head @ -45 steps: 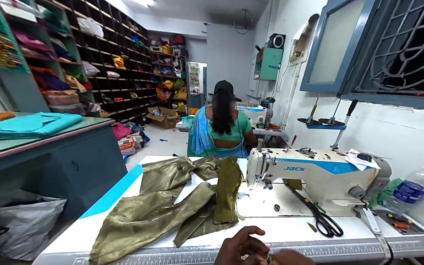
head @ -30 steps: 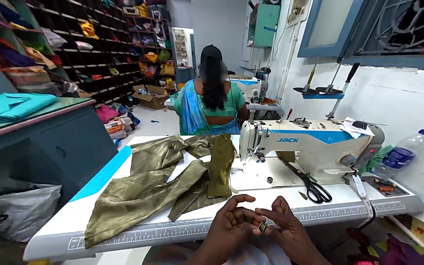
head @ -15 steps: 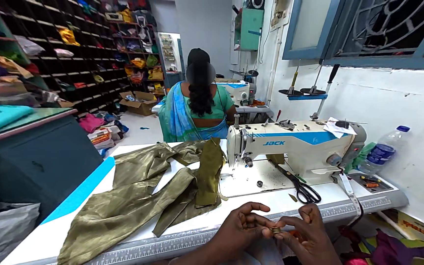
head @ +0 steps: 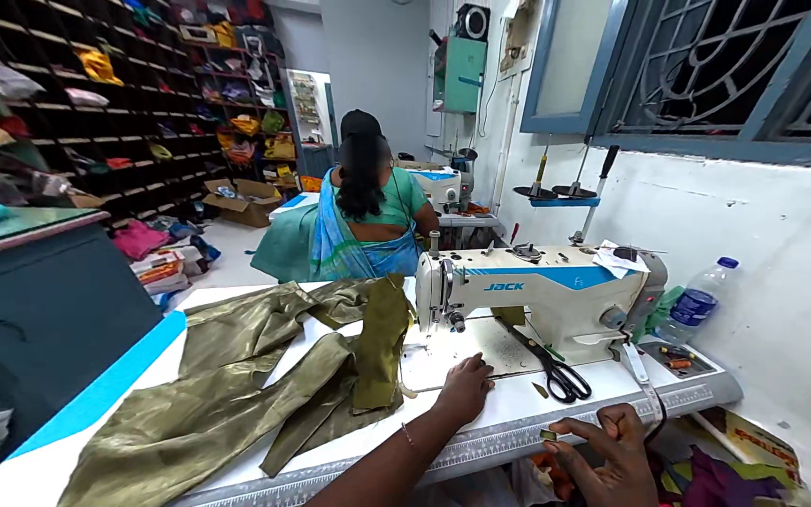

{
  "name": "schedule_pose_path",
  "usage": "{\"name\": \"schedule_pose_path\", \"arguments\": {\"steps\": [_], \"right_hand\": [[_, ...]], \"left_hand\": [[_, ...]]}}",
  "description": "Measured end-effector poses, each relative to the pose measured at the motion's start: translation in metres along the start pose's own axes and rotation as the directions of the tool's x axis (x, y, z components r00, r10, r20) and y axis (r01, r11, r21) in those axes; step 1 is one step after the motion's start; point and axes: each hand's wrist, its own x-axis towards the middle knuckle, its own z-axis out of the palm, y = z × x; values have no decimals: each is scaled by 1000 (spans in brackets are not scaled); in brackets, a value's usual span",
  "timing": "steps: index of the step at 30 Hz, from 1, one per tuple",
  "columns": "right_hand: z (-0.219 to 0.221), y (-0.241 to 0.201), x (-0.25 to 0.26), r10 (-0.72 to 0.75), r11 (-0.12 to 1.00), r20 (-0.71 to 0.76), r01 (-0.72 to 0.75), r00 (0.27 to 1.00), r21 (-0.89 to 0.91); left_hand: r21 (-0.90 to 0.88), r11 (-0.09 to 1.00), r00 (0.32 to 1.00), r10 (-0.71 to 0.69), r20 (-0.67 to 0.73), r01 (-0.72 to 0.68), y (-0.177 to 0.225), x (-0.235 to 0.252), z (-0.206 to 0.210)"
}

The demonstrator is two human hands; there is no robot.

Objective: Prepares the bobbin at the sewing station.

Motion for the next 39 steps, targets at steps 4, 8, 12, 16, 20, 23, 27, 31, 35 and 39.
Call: {"name": "schedule_pose_path", "arguments": {"steps": [4,8,12,16,20,23,27,31,35,39], "right_hand": [[2,4,2,19,1000,-33,-19,999,5],[11,9,3,-14,999,-97,10,995,-42],[27,13,2,-88,991,-61,81,994,-109],[44,2,3,-143,987,-3,142,990,-74],[56,-10,2,-268,962,12,269,963,-56],[58,-16,1,-356,931,1,355,934,-88],[54,-18,1,-398,911,43,400,916,-102],[51,-17,4,-393,916,111,400,913,-45],[51,-18,5,-370,929,141,370,918,33],[51,-19,5,-323,945,191,304,927,122]], "left_hand": [[-52,993,995,102,-23,-103,-3,-10,-2],[-219,957,980,171,-97,-189,-10,-39,-7],[-564,809,986,110,-127,-163,9,-83,-23],[-525,784,934,198,-297,-332,29,-122,-36],[-352,812,829,260,-495,-465,35,-141,-41],[-268,810,764,303,-569,-521,34,-148,-41],[-388,794,826,237,-511,-467,37,-157,-46],[-623,704,911,84,-403,-341,43,-164,-55],[-664,676,913,33,-406,-320,47,-167,-55],[-664,656,894,35,-448,-358,44,-168,-53]]}}
